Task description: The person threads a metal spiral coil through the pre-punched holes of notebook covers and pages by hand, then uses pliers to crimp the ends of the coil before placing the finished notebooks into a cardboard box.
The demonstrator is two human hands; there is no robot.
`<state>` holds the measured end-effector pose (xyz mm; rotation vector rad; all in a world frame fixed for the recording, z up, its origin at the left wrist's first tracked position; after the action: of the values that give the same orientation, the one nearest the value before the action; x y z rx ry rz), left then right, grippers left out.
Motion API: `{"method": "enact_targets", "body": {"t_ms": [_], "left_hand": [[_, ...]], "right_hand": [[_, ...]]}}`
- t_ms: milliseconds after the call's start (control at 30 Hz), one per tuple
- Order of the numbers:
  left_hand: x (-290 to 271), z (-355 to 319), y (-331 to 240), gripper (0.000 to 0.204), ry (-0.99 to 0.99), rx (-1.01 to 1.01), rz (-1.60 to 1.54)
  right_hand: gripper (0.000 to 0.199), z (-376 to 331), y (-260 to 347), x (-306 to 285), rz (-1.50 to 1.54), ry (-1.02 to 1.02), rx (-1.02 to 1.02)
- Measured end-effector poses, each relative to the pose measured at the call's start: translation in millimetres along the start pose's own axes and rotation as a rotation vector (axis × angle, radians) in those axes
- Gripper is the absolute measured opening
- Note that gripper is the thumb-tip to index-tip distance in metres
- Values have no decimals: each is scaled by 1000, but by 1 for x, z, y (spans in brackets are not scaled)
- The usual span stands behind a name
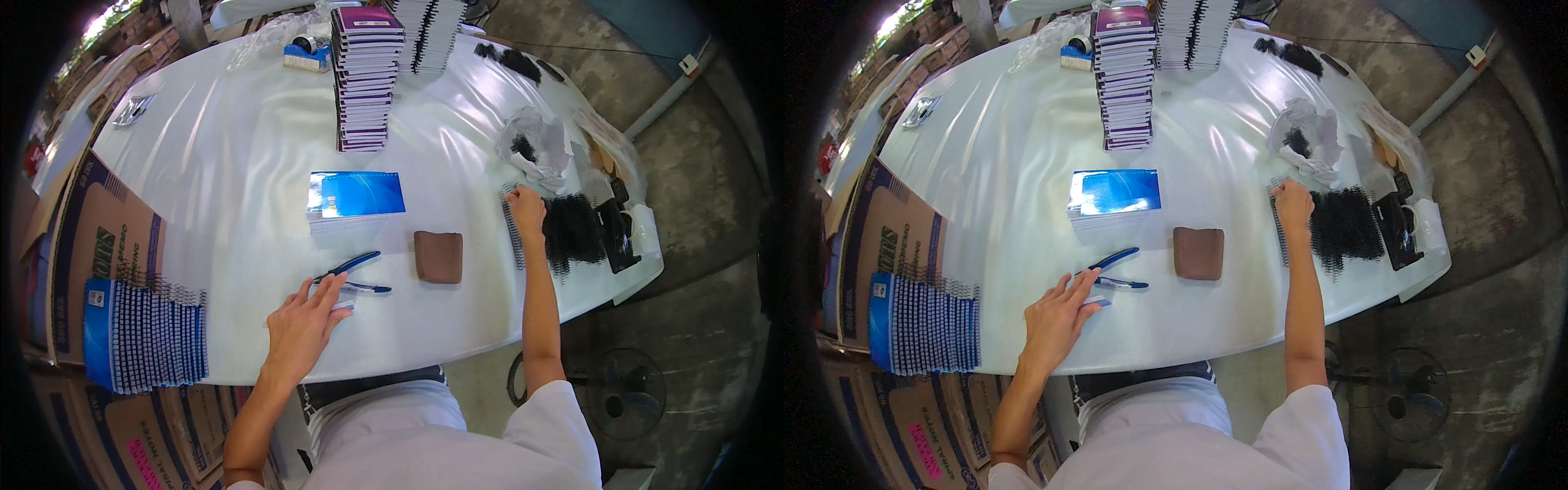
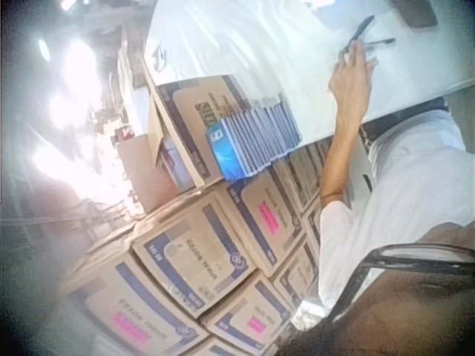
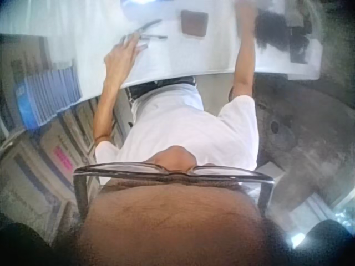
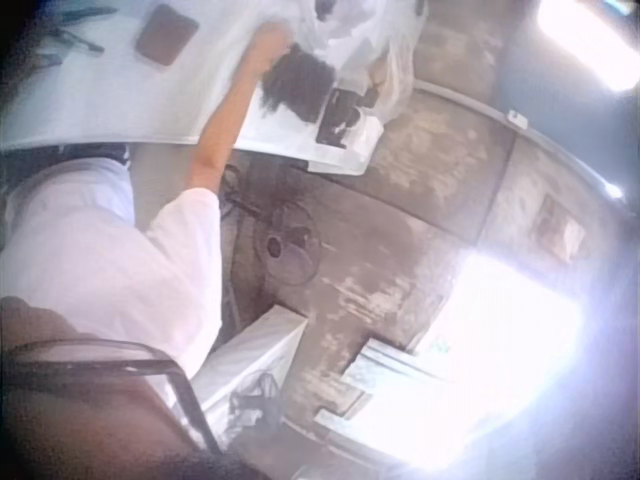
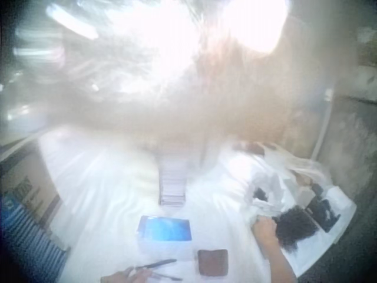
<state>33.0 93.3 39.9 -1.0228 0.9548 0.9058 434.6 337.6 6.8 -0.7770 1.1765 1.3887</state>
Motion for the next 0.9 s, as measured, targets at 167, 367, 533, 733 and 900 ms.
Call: {"method": "enact_targets", "body": {"t_ms": [167,367,533,733,900], "left_hand": [[6,5,1,52,22,-5,6],[4,5,4,50,43,-41,24],[6,7,5,50,47,-19,27],[5,8,5,53,57,-2,11],[5,7,5,54,86,-11,16]], "right_hand": [[13,-34,65,-52,164,-66,-329],[20,-176,220,-54,981,593,-629],[19,-192,239,-30,1044,771,-584],[24,-192,246,-20,1055,931,-714],[36,-201,252,-18,878,1103,-767]]}}
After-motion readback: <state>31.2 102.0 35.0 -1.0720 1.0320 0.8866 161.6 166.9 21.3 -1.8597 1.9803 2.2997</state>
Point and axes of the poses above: each hand's wrist, its own z-axis towards the middle knuckle, its own x-axis out of the palm, y = z × x, the point moved 8 cm from there along z, towards the middle knuckle, and after that the axes turned 1 degree about y, right-handed, at the moved point
